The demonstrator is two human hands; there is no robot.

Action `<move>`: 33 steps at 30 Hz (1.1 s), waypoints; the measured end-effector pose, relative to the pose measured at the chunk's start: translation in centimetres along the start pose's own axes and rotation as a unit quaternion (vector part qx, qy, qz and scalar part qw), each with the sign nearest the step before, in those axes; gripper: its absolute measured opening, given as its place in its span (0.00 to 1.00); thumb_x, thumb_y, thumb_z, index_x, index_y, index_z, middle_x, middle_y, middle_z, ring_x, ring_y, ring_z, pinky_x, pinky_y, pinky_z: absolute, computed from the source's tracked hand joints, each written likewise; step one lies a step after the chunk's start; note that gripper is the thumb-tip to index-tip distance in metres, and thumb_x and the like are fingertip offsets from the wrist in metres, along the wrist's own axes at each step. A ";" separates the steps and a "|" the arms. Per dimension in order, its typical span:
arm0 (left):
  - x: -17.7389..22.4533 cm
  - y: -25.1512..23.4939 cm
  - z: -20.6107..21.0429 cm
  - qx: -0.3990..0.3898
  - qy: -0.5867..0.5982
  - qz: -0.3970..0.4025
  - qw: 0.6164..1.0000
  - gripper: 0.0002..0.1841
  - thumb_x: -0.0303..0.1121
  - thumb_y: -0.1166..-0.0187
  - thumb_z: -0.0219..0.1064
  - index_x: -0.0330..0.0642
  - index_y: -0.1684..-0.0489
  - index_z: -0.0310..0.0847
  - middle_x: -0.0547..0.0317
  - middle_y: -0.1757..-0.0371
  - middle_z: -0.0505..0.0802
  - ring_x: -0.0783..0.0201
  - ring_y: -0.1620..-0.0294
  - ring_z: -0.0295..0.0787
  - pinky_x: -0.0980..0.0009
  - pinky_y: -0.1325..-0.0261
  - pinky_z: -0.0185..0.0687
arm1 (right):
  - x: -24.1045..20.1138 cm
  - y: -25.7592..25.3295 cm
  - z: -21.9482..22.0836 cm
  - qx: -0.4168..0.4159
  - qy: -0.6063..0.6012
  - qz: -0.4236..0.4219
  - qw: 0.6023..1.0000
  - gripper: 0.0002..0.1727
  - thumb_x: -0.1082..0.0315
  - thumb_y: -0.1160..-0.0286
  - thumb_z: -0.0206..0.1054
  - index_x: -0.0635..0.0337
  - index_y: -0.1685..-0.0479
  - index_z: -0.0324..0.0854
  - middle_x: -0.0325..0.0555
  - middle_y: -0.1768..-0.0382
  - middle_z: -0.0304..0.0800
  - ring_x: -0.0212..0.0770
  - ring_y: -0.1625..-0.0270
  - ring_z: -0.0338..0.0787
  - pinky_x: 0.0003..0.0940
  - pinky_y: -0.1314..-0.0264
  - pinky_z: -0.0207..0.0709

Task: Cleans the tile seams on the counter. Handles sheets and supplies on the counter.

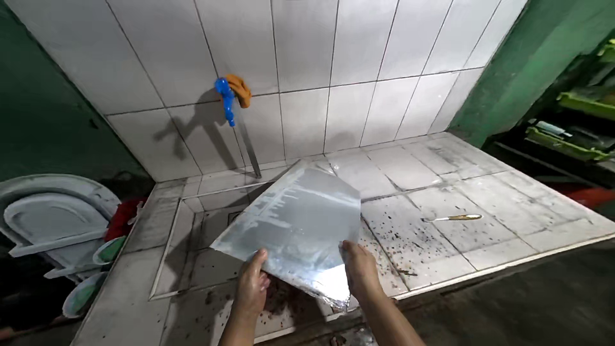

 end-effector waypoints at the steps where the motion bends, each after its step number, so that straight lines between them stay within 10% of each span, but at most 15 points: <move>1: -0.3 0.2 0.0 0.007 -0.007 -0.003 1.000 0.14 0.31 0.09 0.52 0.48 0.69 0.77 0.73 0.85 0.77 0.83 0.92 0.58 0.88 0.88 0.54 | 0.1 -0.2 -0.3 -0.010 0.004 0.002 1.000 0.17 0.63 0.09 0.57 0.64 0.66 0.80 0.41 0.77 0.76 0.31 0.77 0.74 0.29 0.72 0.70; 4: -2.2 1.2 0.1 0.005 -0.057 -0.032 0.998 0.10 0.32 0.09 0.52 0.43 0.58 0.77 0.71 0.81 0.81 0.82 0.89 0.64 0.86 0.84 0.61 | 0.4 -1.4 -2.1 -0.038 0.065 0.019 0.997 0.19 0.57 0.08 0.58 0.62 0.67 0.78 0.40 0.82 0.75 0.31 0.83 0.73 0.28 0.79 0.69; 7: -5.3 2.6 0.3 -0.006 -0.116 -0.065 0.991 0.09 0.33 0.09 0.53 0.39 0.54 0.75 0.70 0.83 0.78 0.79 0.88 0.66 0.83 0.82 0.66 | 2.3 -3.3 -3.8 -0.113 0.072 0.103 0.986 0.17 0.61 0.10 0.60 0.66 0.37 0.76 0.51 0.62 0.87 0.41 0.64 0.88 0.39 0.59 0.83; 9: -6.4 2.8 -0.3 0.020 -0.162 -0.081 0.983 0.11 0.34 0.09 0.56 0.34 0.56 0.76 0.66 0.85 0.78 0.75 0.88 0.72 0.80 0.80 0.73 | 3.3 -4.7 -4.1 -0.139 0.023 0.138 0.980 0.12 0.73 0.15 0.60 0.64 0.37 0.73 0.49 0.64 0.86 0.39 0.67 0.88 0.37 0.63 0.84; 14: -4.9 1.2 -1.6 0.037 -0.020 -0.072 0.996 0.22 0.36 0.05 0.46 0.31 0.20 0.61 0.43 0.40 0.87 0.59 0.47 0.89 0.62 0.46 0.88 | 2.9 -5.6 -3.1 -0.092 0.016 0.098 0.991 0.09 0.83 0.26 0.61 0.64 0.53 0.68 0.46 0.73 0.78 0.38 0.74 0.80 0.36 0.70 0.78; 18: -0.7 -0.9 -3.3 0.025 0.000 -0.026 0.999 0.26 0.44 0.04 0.35 0.42 0.14 0.59 0.46 0.33 0.88 0.56 0.41 0.91 0.58 0.44 0.89 | 3.1 -6.2 -3.4 -0.077 0.091 0.097 0.988 0.08 0.77 0.22 0.62 0.66 0.50 0.70 0.51 0.66 0.78 0.42 0.67 0.81 0.40 0.64 0.77; 22: 2.2 -4.7 -3.2 -0.037 -0.311 -0.012 0.950 0.20 0.34 0.10 0.56 0.31 0.25 0.76 0.39 0.30 0.86 0.51 0.31 0.85 0.52 0.29 0.81 | 2.9 -6.8 -4.1 -0.048 0.154 0.083 0.983 0.13 0.76 0.23 0.63 0.69 0.44 0.70 0.60 0.57 0.82 0.50 0.57 0.84 0.49 0.56 0.78; 26: 2.8 -7.0 0.6 -0.079 -0.518 -0.042 0.851 0.27 0.44 0.09 0.58 0.29 0.25 0.74 0.31 0.29 0.84 0.41 0.26 0.79 0.44 0.22 0.71 | 2.4 -6.9 -4.6 0.006 0.191 0.028 0.981 0.13 0.72 0.17 0.55 0.73 0.41 0.73 0.66 0.51 0.83 0.57 0.48 0.85 0.56 0.45 0.77; 29: 2.6 -6.1 2.8 -0.019 -0.533 -0.016 0.846 0.31 0.51 0.10 0.59 0.27 0.26 0.74 0.27 0.34 0.85 0.37 0.29 0.82 0.41 0.24 0.72 | 1.8 -7.1 -5.1 0.025 0.206 -0.008 0.978 0.24 0.60 0.05 0.46 0.76 0.34 0.74 0.70 0.45 0.84 0.60 0.41 0.86 0.57 0.36 0.76; 33: 0.9 -4.0 3.3 -0.005 -0.435 -0.005 0.900 0.35 0.50 0.15 0.65 0.27 0.21 0.71 0.28 0.30 0.84 0.40 0.25 0.81 0.45 0.21 0.72 | 3.2 -8.0 -6.6 0.018 0.140 0.019 0.990 0.35 0.42 0.14 0.62 0.72 0.34 0.79 0.67 0.46 0.89 0.59 0.41 0.89 0.60 0.35 0.78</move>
Point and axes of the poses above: each hand's wrist, its own y-axis away from the middle knuckle, its own z-axis out of the palm, x = y × z, the point moved 9 cm from there along -y, towards the middle knuckle
